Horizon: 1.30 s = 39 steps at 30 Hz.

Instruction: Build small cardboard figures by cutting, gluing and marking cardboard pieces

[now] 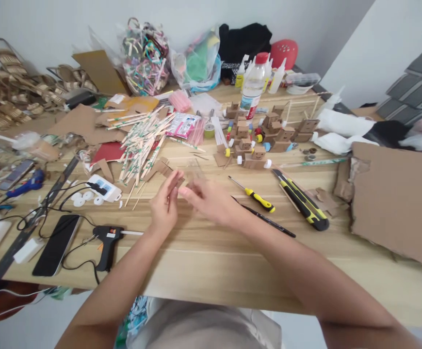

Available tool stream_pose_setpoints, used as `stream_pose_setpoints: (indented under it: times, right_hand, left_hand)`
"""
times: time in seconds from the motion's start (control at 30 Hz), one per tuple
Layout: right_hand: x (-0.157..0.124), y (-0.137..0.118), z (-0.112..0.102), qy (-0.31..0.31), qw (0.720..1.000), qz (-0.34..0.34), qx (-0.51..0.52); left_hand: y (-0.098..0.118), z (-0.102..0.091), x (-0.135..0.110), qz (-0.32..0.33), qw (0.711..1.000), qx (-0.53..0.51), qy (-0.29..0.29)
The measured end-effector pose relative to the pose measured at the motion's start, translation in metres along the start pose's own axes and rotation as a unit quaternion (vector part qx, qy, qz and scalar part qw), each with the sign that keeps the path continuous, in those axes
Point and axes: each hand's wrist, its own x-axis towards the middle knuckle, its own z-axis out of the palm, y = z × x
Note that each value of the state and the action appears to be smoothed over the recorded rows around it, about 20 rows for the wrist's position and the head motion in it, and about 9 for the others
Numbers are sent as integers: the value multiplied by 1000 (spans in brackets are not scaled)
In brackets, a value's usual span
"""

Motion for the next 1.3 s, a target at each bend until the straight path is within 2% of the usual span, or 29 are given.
stream_pose_setpoints:
  times: [0.1, 0.23, 0.4, 0.47, 0.53, 0.6, 0.7, 0.87, 1.1, 1.2, 1.3]
  right_hand:
    - [18, -11, 10, 45, 999, 4, 8]
    - [32, -14, 6, 84, 992, 21, -89]
    - [37, -14, -9, 22, 986, 21, -165]
    - [37, -13, -14, 10, 984, 15, -180]
    - [39, -12, -18, -2, 983, 14, -184]
    - [41, -11, -21, -25, 982, 15, -188]
    - [47, -7, -22, -57, 970, 30, -234]
    - [64, 0, -9, -46, 952, 74, -293]
    - [89, 2, 24, -34, 933, 117, -339]
    - [91, 4, 27, -43, 931, 121, -342]
    - [86, 8, 21, -53, 933, 117, -335]
  left_hand:
    - [-4, 0, -1, 57, 996, 66, -8]
    - [-6, -2, 2, 58, 994, 93, 19]
    - [-11, -16, 13, -46, 981, 94, 162]
    - [-15, -21, 18, -90, 977, 78, 179]
    - [-19, -22, 22, -141, 977, 39, 155]
    - [-23, -21, 25, -201, 974, 4, 103]
    - [-25, -22, 27, -261, 965, 16, 31]
    - [-26, -32, 30, -255, 958, 125, -49]
    - [-36, -32, 29, -254, 950, 148, -107]
    - [-39, -35, 30, -255, 949, 139, -123]
    - [-41, -39, 31, -247, 946, 139, -154]
